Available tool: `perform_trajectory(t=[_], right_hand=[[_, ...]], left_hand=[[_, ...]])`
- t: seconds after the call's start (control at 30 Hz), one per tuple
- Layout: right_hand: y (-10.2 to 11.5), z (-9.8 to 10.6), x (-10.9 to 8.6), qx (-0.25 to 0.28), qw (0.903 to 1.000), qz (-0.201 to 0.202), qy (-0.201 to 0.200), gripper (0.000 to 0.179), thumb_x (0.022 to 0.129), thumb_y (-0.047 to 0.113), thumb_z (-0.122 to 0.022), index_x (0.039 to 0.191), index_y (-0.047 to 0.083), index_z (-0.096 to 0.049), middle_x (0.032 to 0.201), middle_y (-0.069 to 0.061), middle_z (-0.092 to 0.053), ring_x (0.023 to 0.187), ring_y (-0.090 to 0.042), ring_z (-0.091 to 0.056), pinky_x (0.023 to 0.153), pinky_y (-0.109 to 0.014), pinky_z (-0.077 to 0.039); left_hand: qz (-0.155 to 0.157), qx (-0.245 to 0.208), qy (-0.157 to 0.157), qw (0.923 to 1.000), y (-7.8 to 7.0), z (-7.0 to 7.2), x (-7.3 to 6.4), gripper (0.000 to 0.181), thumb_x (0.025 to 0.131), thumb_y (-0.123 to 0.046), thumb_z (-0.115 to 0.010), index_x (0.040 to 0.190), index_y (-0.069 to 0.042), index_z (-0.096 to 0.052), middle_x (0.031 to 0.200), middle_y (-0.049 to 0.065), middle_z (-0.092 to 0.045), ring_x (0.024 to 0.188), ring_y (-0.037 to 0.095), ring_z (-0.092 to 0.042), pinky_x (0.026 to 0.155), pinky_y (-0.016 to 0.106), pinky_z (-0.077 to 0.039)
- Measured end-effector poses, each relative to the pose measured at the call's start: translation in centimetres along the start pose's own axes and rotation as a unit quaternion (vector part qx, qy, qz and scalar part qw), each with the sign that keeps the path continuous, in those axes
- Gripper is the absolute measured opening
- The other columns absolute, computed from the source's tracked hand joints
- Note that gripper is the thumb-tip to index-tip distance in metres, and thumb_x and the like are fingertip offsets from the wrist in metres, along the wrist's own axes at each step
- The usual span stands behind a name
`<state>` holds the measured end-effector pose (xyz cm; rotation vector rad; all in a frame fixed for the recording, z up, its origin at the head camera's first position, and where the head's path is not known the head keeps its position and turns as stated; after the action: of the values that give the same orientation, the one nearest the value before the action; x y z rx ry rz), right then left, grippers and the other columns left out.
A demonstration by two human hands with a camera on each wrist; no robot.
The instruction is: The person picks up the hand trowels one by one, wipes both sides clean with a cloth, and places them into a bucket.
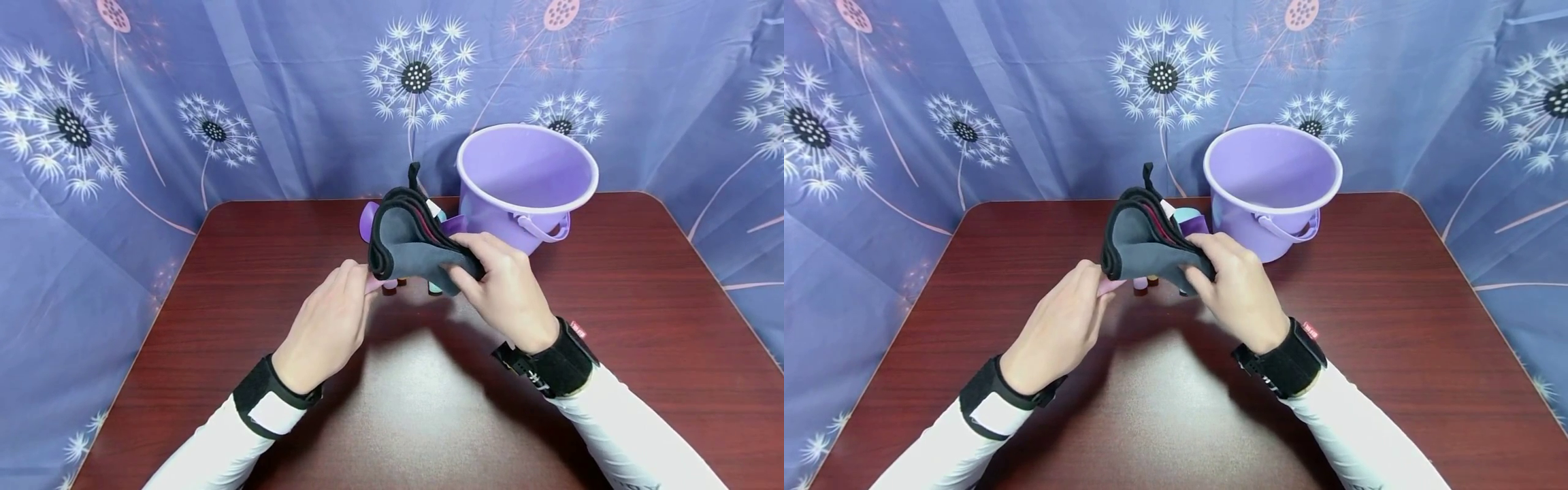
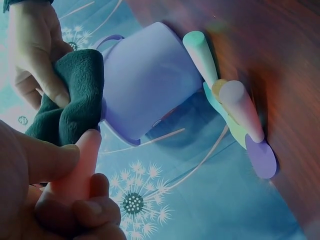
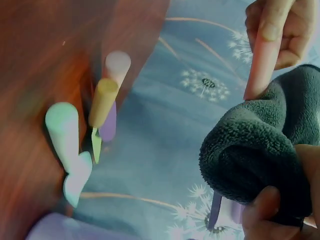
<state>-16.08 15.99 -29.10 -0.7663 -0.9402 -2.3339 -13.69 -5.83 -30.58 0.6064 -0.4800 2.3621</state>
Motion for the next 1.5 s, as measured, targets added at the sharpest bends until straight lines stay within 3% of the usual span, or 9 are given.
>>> perform_trajectory(t=[0.13,0.4,0.57,0.83,1.0,1.23,1.5], right_hand=[[0.2,0.4,0.1,-0.016,0.9992,0.037,0.006,0.033,0.086,0.004,-0.068,0.119,0.008,-0.068,0.099,-0.001,-0.064,0.085,-0.012,-0.054,0.074,-0.027,-0.042],[-0.1,1.7,0.4,-0.081,0.9918,0.094,0.029,0.037,0.085,0.001,-0.067,0.122,0.006,-0.067,0.106,-0.006,-0.064,0.096,-0.018,-0.060,0.084,-0.035,-0.048],[-0.3,2.6,0.5,-0.135,0.9836,0.111,0.044,0.037,0.086,-0.001,-0.062,0.123,0.007,-0.067,0.109,-0.009,-0.063,0.098,-0.026,-0.059,0.086,-0.041,-0.048],[0.8,3.9,1.0,-0.206,0.9652,0.161,-0.004,0.030,0.088,-0.002,-0.064,0.115,0.009,-0.071,0.109,-0.013,-0.064,0.094,-0.033,-0.061,0.073,-0.048,-0.051],[2.1,4.2,1.1,-0.222,0.9565,0.188,-0.023,0.022,0.091,0.002,-0.066,0.112,0.007,-0.070,0.106,-0.015,-0.064,0.089,-0.036,-0.060,0.067,-0.048,-0.051],[1.4,3.7,0.8,-0.206,0.9620,0.179,-0.017,0.029,0.088,-0.001,-0.063,0.115,0.007,-0.071,0.105,-0.014,-0.064,0.090,-0.033,-0.061,0.067,-0.047,-0.052],[0.9,2.7,0.5,-0.169,0.9743,0.148,0.019,0.032,0.089,0.006,-0.062,0.120,0.007,-0.069,0.102,-0.010,-0.064,0.087,-0.028,-0.061,0.073,-0.044,-0.051]], left_hand=[[-0.002,-0.005,-0.002,1.0000,0.1,0.1,-0.1,0.015,0.102,-0.015,-0.055,0.110,-0.003,-0.051,0.087,0.004,-0.042,0.073,0.019,-0.041,0.059,0.029,-0.039],[-0.008,-0.016,-0.003,0.9998,0.4,0.4,-0.1,0.019,0.105,-0.020,-0.049,0.109,-0.002,-0.053,0.087,0.005,-0.044,0.074,0.020,-0.043,0.063,0.030,-0.039],[-0.009,-0.005,0.008,0.9999,0.5,0.6,-0.1,0.019,0.101,-0.014,-0.058,0.114,-0.001,-0.053,0.089,0.005,-0.047,0.075,0.021,-0.044,0.063,0.031,-0.040],[-0.022,-0.012,0.010,0.9996,0.5,0.8,-0.1,0.020,0.100,-0.016,-0.059,0.113,-0.002,-0.053,0.085,0.004,-0.045,0.071,0.019,-0.042,0.061,0.030,-0.039],[-0.021,-0.020,0.019,0.9994,0.4,0.7,-0.1,0.017,0.100,-0.015,-0.059,0.111,-0.003,-0.053,0.087,0.003,-0.046,0.072,0.018,-0.043,0.061,0.029,-0.038],[-0.027,-0.020,0.023,0.9992,0.2,0.5,-0.2,0.019,0.103,-0.020,-0.054,0.112,-0.003,-0.054,0.087,0.002,-0.046,0.073,0.018,-0.042,0.061,0.029,-0.039],[-0.032,-0.028,0.022,0.9989,-0.2,0.1,-0.2,0.021,0.105,-0.022,-0.050,0.113,-0.003,-0.055,0.087,0.003,-0.046,0.074,0.017,-0.043,0.062,0.028,-0.039]])
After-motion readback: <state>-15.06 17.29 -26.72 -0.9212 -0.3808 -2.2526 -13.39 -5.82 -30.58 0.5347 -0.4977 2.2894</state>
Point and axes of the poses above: each hand's wrist, its own x-axis towards the middle knuckle, its own z-axis out of the back of the hand, y = z × x, the point moved 6 cm from there along x, towards the middle knuckle
